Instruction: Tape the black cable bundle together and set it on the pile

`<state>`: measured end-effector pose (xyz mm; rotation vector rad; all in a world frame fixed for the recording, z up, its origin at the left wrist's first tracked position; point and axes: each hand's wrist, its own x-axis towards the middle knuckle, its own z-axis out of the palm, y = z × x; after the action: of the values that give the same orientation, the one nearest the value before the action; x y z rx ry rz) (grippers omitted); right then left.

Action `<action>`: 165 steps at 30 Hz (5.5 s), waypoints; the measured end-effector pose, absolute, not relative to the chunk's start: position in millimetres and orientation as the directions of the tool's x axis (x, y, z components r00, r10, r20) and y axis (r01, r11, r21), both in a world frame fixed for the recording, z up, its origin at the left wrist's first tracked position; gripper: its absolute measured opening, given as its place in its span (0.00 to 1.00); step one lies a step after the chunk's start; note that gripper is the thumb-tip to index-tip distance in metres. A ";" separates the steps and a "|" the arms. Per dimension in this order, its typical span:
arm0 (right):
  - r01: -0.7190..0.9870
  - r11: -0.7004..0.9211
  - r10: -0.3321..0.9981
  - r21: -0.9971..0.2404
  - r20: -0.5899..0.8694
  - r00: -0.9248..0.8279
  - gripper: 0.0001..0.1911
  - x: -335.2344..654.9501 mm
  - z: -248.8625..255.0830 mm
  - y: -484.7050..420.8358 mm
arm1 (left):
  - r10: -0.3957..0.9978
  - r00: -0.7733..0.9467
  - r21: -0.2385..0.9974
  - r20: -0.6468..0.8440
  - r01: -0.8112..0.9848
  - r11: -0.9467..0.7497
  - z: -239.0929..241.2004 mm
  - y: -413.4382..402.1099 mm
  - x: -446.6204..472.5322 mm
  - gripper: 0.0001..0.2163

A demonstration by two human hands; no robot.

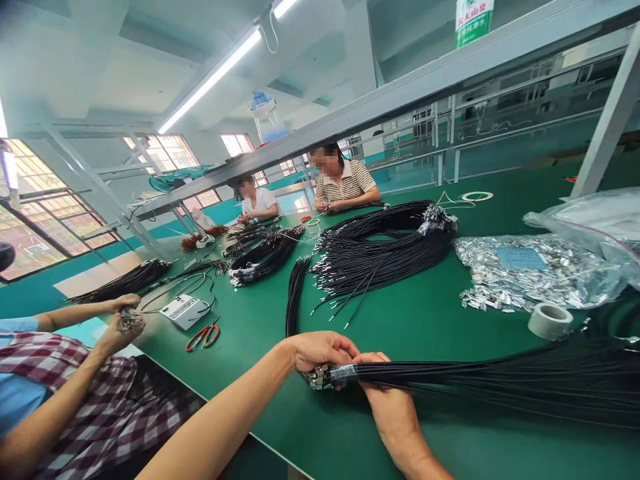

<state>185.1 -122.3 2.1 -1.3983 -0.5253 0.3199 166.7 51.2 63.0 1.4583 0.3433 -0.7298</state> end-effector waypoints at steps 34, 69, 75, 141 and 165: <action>0.137 -0.337 0.878 -0.932 -0.258 0.402 0.10 248.7 26.5 -119.4 | 0.349 0.932 0.933 -0.096 0.207 -0.295 58.7 22.2 141.5 0.07; -0.066 -0.290 0.820 -0.955 -0.283 0.497 0.16 237.5 30.1 -120.0 | 0.241 0.928 0.946 -0.283 0.312 -0.093 56.6 26.5 131.5 0.08; 0.061 -0.279 0.850 -0.958 -0.217 0.481 0.16 239.1 28.5 -116.8 | 0.253 0.936 0.958 -0.244 0.274 -0.090 51.2 26.2 130.9 0.09; 0.599 0.202 0.909 -0.775 0.377 0.180 0.10 217.5 40.5 -167.7 | 0.005 0.983 0.834 0.183 -0.153 -0.530 76.2 9.7 73.3 0.06; 0.872 0.275 0.744 0.406 0.485 -0.460 0.24 224.3 23.1 -192.8 | -0.217 0.833 0.103 0.509 -0.310 -0.945 53.7 -12.8 50.1 0.09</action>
<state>224.3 -192.8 23.1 -1.5070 -2.3416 -0.9470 50.1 -12.8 53.7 2.8321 -0.4111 0.7551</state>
